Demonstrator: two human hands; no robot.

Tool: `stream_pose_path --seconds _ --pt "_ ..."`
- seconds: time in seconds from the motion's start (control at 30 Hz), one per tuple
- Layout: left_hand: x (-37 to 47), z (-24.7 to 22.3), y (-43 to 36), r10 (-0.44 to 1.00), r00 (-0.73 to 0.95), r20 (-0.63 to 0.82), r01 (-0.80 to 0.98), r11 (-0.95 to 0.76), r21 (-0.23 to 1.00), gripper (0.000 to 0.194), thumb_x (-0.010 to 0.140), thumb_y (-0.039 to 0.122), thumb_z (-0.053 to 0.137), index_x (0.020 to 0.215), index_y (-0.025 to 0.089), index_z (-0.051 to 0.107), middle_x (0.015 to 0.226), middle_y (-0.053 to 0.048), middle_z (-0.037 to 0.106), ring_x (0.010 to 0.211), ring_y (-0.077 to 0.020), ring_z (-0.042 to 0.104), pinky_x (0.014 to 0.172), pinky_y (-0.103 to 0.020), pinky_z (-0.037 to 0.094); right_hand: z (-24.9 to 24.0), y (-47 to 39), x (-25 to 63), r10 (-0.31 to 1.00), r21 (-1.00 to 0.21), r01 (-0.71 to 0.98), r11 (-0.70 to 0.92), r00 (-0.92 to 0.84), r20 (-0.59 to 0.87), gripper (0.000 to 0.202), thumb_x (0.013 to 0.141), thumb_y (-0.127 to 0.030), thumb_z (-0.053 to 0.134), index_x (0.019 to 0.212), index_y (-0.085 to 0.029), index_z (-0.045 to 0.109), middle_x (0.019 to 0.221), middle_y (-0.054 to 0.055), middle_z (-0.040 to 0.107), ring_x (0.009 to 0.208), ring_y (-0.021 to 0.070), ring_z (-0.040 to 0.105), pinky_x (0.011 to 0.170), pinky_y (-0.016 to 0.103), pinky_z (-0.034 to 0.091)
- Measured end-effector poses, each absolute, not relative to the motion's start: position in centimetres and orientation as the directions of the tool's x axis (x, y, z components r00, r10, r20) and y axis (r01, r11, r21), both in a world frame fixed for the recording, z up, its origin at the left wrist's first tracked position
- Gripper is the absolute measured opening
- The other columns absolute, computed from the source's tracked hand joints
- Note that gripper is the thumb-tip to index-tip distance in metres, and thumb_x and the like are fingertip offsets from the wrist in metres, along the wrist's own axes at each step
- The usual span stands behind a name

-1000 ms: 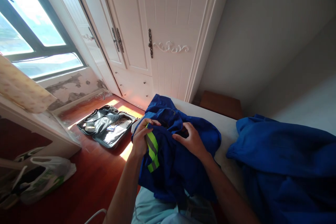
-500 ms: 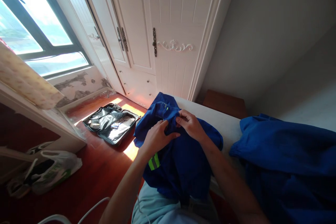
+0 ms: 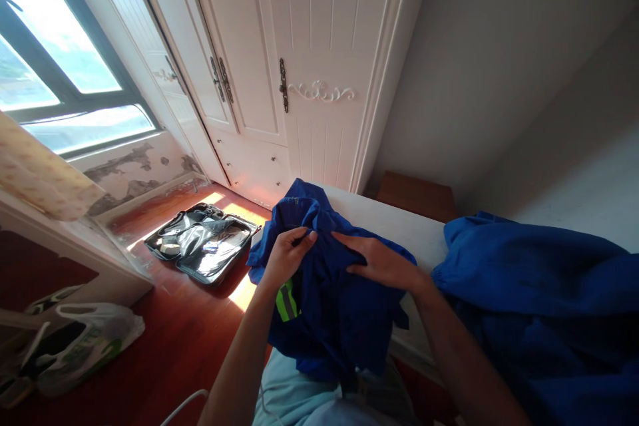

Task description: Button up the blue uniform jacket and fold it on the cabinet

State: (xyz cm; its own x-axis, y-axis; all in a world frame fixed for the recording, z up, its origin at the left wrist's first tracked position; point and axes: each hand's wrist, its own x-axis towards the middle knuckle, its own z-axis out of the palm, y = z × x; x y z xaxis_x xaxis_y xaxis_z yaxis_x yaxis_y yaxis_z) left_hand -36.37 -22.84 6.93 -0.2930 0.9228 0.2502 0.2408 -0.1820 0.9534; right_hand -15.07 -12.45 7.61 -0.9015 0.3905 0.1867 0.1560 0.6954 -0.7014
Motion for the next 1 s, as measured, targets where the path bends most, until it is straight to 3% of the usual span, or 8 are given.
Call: stream_pose_path --seconds 0.07,0.17,0.33,0.4,0.5,0.63,0.83,1.0 --pt "-36.8 7.2 -23.2 0.94 -0.258 0.225 0.239 -0.163 0.957 0.044 0.084 0.051 0.066 0.061 0.016 0.052 0.062 0.002 0.034 0.059 -0.0104 0.03 0.05 -0.024 0.022 9.6 -8.8 -14.1 0.344 -0.735 0.132 0.665 -0.928 0.145 0.052 0.08 -0.018 0.073 0.131 -0.024 0.064 0.124 0.007 0.069 0.112 0.0271 0.066 0.099 0.042 0.052" --pt "-36.7 7.4 -23.3 0.954 -0.228 0.194 0.23 -0.14 0.963 0.045 0.084 0.055 0.064 0.062 0.016 0.056 0.06 0.002 0.035 0.058 -0.0106 0.029 0.049 -0.024 0.02 13.1 -3.9 -13.9 0.568 -0.638 0.31 0.705 -0.785 0.246 0.042 0.073 -0.004 0.071 0.111 -0.02 0.075 0.095 0.004 0.077 0.085 0.024 0.073 0.082 0.038 0.057" --pt "-35.3 7.3 -22.3 0.953 -0.29 0.084 0.047 -0.073 0.996 0.046 0.078 0.06 0.069 0.067 0.017 0.058 0.059 0.003 0.037 0.053 -0.0091 0.029 0.048 -0.024 0.017 17.1 -3.2 -15.1 0.678 -0.422 0.562 0.712 -0.391 0.622 0.047 0.08 0.005 0.047 0.113 -0.015 0.073 0.102 0.011 0.074 0.099 0.0262 0.067 0.093 0.044 0.048" --pt "-34.9 7.0 -21.9 0.961 -0.275 0.035 -0.011 -0.04 0.999 0.046 0.073 0.059 0.074 0.066 0.017 0.057 0.059 0.004 0.037 0.053 -0.0084 0.027 0.048 -0.023 0.016 16.6 -5.3 -15.1 0.621 -0.408 0.477 0.779 -0.491 0.611 0.047 0.083 -0.007 0.058 0.127 -0.02 0.066 0.115 0.01 0.071 0.103 0.026 0.066 0.095 0.042 0.048" --pt "-34.5 6.6 -21.8 0.957 -0.289 0.036 -0.056 -0.054 0.997 0.052 0.069 0.059 0.076 0.058 0.018 0.047 0.058 0.005 0.031 0.054 -0.0082 0.024 0.049 -0.024 0.016 12.7 -8.6 -14.4 0.547 -0.427 0.381 0.82 -0.742 0.388 0.073 0.065 -0.025 0.083 0.134 -0.027 0.061 0.133 0.009 0.062 0.117 0.031 0.06 0.1 0.043 0.049" --pt "-34.6 5.9 -22.7 0.946 -0.319 0.058 -0.056 -0.081 0.995 0.052 0.074 0.057 0.072 0.058 0.018 0.041 0.06 0.005 0.028 0.057 -0.0092 0.024 0.051 -0.023 0.02 6.5 -10.3 -13.0 0.674 -0.452 0.575 0.682 -0.734 0.084 0.073 0.063 -0.015 0.079 0.133 -0.018 0.061 0.13 0.015 0.062 0.12 0.0345 0.059 0.104 0.047 0.047" --pt "-34.4 5.5 -24.7 0.953 -0.301 0.041 -0.075 -0.067 0.995 0.047 0.075 0.057 0.074 0.068 0.017 0.051 0.062 0.005 0.036 0.056 -0.0081 0.027 0.049 -0.022 0.018 6.6 -12.1 -12.1 0.625 -0.491 0.46 0.74 -0.74 0.25 0.068 0.078 -0.007 0.058 0.143 -0.022 0.047 0.152 0.012 0.041 0.135 0.0278 0.047 0.113 0.045 0.04" --pt "-33.2 5.6 -25.2 0.933 -0.357 0.036 -0.125 -0.086 0.988 0.045 0.074 0.053 0.078 0.07 0.016 0.053 0.058 0.005 0.042 0.051 -0.0059 0.03 0.048 -0.02 0.018 9.3 -16.4 -15.1 0.427 -0.466 0.198 0.862 -0.779 0.459 0.035 0.091 -0.026 0.062 0.126 -0.024 0.061 0.129 0.009 0.062 0.122 0.0247 0.057 0.107 0.041 0.046"
